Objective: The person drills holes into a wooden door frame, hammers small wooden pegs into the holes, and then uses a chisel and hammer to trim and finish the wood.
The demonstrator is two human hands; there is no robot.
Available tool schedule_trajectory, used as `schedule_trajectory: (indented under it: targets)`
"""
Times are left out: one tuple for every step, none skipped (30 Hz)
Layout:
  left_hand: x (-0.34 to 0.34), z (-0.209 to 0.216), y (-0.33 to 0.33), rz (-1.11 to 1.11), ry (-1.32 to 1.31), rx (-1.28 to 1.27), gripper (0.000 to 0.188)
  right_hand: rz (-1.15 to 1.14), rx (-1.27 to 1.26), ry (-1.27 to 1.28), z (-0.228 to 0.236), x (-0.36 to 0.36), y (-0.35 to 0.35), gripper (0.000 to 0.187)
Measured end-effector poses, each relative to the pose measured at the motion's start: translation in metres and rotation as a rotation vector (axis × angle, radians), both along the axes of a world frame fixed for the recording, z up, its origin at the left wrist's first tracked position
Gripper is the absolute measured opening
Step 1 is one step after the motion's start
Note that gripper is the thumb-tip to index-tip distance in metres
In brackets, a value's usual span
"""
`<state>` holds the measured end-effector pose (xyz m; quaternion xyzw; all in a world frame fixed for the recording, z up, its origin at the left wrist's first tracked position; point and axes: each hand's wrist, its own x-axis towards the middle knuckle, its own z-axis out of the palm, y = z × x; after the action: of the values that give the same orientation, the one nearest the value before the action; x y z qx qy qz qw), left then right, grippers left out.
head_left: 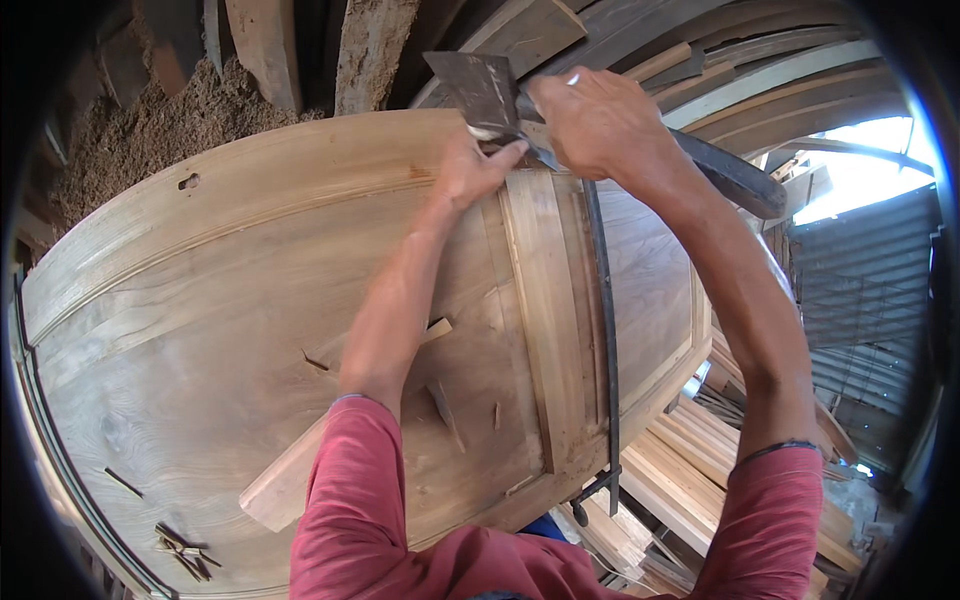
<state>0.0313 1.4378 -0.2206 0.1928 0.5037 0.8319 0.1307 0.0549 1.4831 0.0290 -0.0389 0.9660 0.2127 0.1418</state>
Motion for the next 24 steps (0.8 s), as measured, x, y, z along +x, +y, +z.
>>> schedule_trajectory:
  targets:
    - [0.001, -0.006, 0.003, 0.003, 0.000, 0.019, 0.025, -0.074, 0.047, -0.104, -0.004, -0.002, 0.001, 0.034]
    - [0.004, -0.002, 0.001, -0.006, -0.015, 0.052, 0.030, -0.070, 0.047, -0.113, -0.011, 0.002, 0.009, 0.034]
    - [0.001, -0.001, -0.006, -0.050, -0.070, 0.146, 0.034, -0.065, -0.083, 0.011, -0.021, 0.012, 0.023, 0.036]
    - [0.000, 0.005, -0.010, -0.058, -0.079, 0.149, 0.034, -0.074, -0.208, 0.137, -0.031, 0.030, 0.040, 0.038]
    - [-0.006, 0.008, -0.016, 0.044, -0.130, 0.102, 0.031, -0.079, -0.204, 0.138, -0.043, 0.045, 0.055, 0.038]
    - [-0.015, 0.011, -0.023, 0.149, -0.170, 0.056, 0.028, -0.158, -0.416, 0.305, -0.055, 0.060, 0.068, 0.040]
    - [-0.028, 0.004, -0.030, 0.209, -0.176, 0.142, 0.026, -0.233, -0.638, 0.466, -0.075, 0.071, 0.078, 0.042]
    - [-0.038, -0.003, -0.037, 0.266, -0.184, 0.234, 0.024, -0.232, -0.638, 0.470, -0.094, 0.082, 0.088, 0.042]
    - [-0.047, -0.005, -0.050, 0.238, -0.192, 0.292, 0.020, -0.354, -0.649, 0.539, -0.118, 0.091, 0.099, 0.045]
    - [-0.052, -0.005, -0.057, 0.257, -0.187, 0.303, 0.019, -0.481, -0.656, 0.605, -0.139, 0.101, 0.108, 0.048]
    - [-0.054, -0.002, -0.060, 0.279, -0.182, 0.372, 0.020, -0.492, -0.655, 0.605, -0.162, 0.107, 0.113, 0.048]
    - [-0.054, 0.002, -0.059, 0.297, -0.176, 0.447, 0.021, -0.607, -0.542, 0.561, -0.183, 0.109, 0.114, 0.048]
    - [-0.056, 0.008, -0.064, 0.315, -0.186, 0.455, 0.022, -0.710, -0.442, 0.512, -0.194, 0.104, 0.110, 0.048]
    - [-0.057, 0.014, -0.066, 0.333, -0.197, 0.464, 0.023, -0.715, -0.448, 0.515, -0.195, 0.104, 0.114, 0.048]
    - [-0.049, 0.020, -0.064, 0.322, -0.230, 0.536, 0.020, -0.757, -0.434, 0.378, -0.196, 0.105, 0.119, 0.047]
    - [-0.049, 0.024, -0.066, 0.325, -0.225, 0.523, 0.020, -0.790, -0.430, 0.233, -0.199, 0.105, 0.119, 0.046]
    - [-0.049, 0.028, -0.068, 0.330, -0.185, 0.481, 0.019, -0.791, -0.441, 0.230, -0.203, 0.107, 0.117, 0.046]
    - [-0.046, 0.031, -0.067, 0.334, -0.145, 0.440, 0.019, -0.788, -0.465, 0.280, -0.207, 0.110, 0.114, 0.051]
    - [-0.046, 0.032, -0.067, 0.327, -0.141, 0.446, 0.019, -0.785, -0.476, 0.341, -0.208, 0.112, 0.113, 0.056]
    - [-0.046, 0.035, -0.069, 0.335, -0.042, 0.359, 0.017, -0.782, -0.492, 0.405, -0.202, 0.112, 0.106, 0.061]
    - [-0.044, 0.039, -0.070, 0.344, 0.058, 0.273, 0.016, -0.835, -0.461, 0.290, -0.196, 0.113, 0.097, 0.054]
    - [-0.039, 0.051, -0.067, 0.332, 0.073, 0.279, 0.016, -0.841, -0.465, 0.309, -0.188, 0.118, 0.100, 0.054]
    - [-0.029, 0.062, -0.065, 0.361, 0.215, 0.142, 0.015, -0.829, -0.508, 0.222, -0.182, 0.123, 0.103, 0.055]
    - [-0.022, 0.071, -0.065, 0.391, 0.357, 0.004, 0.015, -0.813, -0.552, 0.134, -0.176, 0.129, 0.105, 0.056]
